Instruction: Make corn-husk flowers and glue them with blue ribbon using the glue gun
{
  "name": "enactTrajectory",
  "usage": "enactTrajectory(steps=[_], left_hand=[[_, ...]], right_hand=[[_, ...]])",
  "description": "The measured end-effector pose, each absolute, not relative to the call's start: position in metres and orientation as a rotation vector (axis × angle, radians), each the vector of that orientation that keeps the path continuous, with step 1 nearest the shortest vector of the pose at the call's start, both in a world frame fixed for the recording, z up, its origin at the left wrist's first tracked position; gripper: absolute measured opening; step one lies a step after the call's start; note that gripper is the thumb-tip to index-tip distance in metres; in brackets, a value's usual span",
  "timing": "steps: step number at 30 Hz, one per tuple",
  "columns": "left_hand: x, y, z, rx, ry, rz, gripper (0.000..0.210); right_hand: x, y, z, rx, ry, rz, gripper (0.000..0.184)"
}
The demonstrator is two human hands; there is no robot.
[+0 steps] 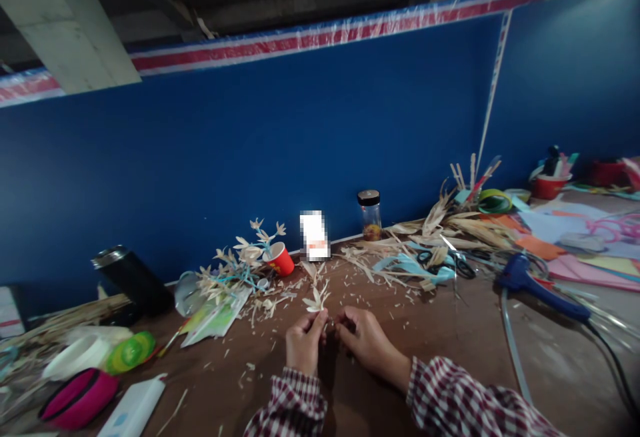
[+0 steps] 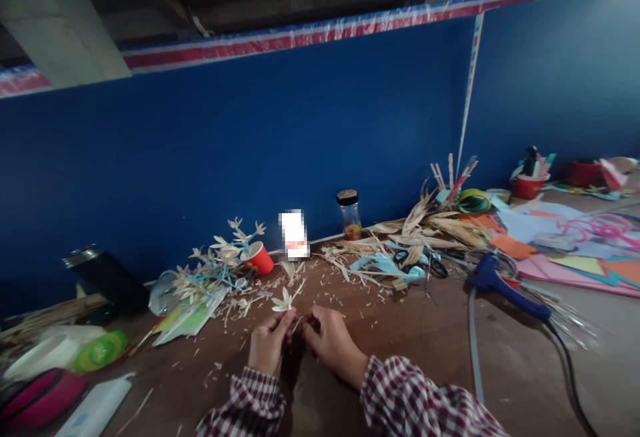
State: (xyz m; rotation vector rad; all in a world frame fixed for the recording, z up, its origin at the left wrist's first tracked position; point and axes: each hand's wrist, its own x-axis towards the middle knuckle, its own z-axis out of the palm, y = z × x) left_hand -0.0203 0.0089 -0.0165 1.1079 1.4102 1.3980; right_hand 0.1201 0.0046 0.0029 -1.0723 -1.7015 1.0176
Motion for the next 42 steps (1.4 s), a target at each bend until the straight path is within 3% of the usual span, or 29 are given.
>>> enactTrajectory(steps=[12,25,42], left_hand=[[-0.019,0.006,-0.009,1.153,1.453,1.343,0.038],[-0.012,0.002,0.005,1.1,1.373,1.331,0.037],[-0.012,0.003,0.001,1.114,1.378,1.394,0.033]], right_hand=[[0.118,0.005,-0.002,-1.045,-1.667,1.092,0.015],[0.117,0.004,0.005,-1.056,-1.704,0.926,0.016],[0.117,0.003,0.012,-0.962,-1.731,1.035,0.021]])
